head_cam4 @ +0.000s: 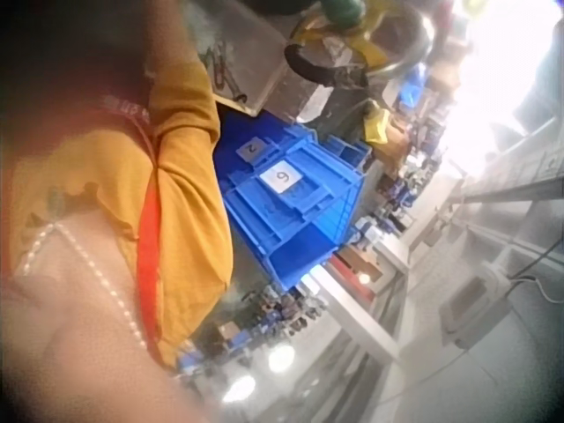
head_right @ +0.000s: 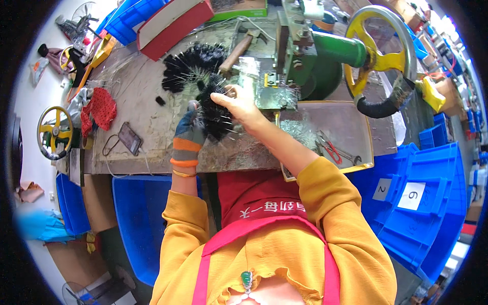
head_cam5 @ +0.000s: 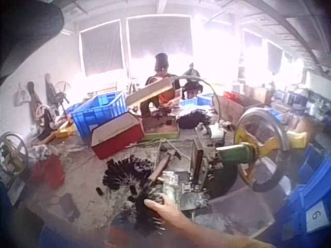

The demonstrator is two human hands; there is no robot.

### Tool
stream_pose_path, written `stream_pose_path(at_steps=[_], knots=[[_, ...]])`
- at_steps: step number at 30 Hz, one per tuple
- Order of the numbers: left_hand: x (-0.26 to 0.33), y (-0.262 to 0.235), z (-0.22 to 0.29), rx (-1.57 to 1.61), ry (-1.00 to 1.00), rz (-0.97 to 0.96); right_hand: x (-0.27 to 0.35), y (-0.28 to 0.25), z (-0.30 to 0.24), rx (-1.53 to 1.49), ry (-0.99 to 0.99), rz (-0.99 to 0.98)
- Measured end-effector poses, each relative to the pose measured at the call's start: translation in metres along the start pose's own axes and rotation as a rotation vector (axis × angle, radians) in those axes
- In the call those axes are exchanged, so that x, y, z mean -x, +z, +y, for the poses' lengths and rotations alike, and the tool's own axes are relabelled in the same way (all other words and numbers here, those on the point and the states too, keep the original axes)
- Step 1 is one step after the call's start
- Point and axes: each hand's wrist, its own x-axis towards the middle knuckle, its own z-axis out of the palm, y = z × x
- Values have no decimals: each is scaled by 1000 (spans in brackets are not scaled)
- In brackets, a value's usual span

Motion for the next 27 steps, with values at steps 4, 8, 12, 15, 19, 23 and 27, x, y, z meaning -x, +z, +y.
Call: stream_pose_path(at_steps=[4, 8, 12, 15, 19, 23, 27], knots=[[-14, 16, -18, 260, -275, -70, -1, -18, 8, 165, -347, 278], [-27, 37, -26, -31, -127, 4, 0, -34, 16, 255, -400, 463], [-49, 29, -31, -214, 21, 64, 34, -47, 10, 492, -426, 463], [-53, 28, -25, -323, 102, 76, 77, -25, -31, 1369, -829, 436], [-46, 55, -27, -321, 139, 17, 28, -18, -7, 1426, -889, 333], [-46, 54, -39, -142, 96, 118, 5, -15, 10, 1406, -861, 321], [-49, 53, -50, -82, 113, 185, 1, -16, 15, 1455, -888, 309]])
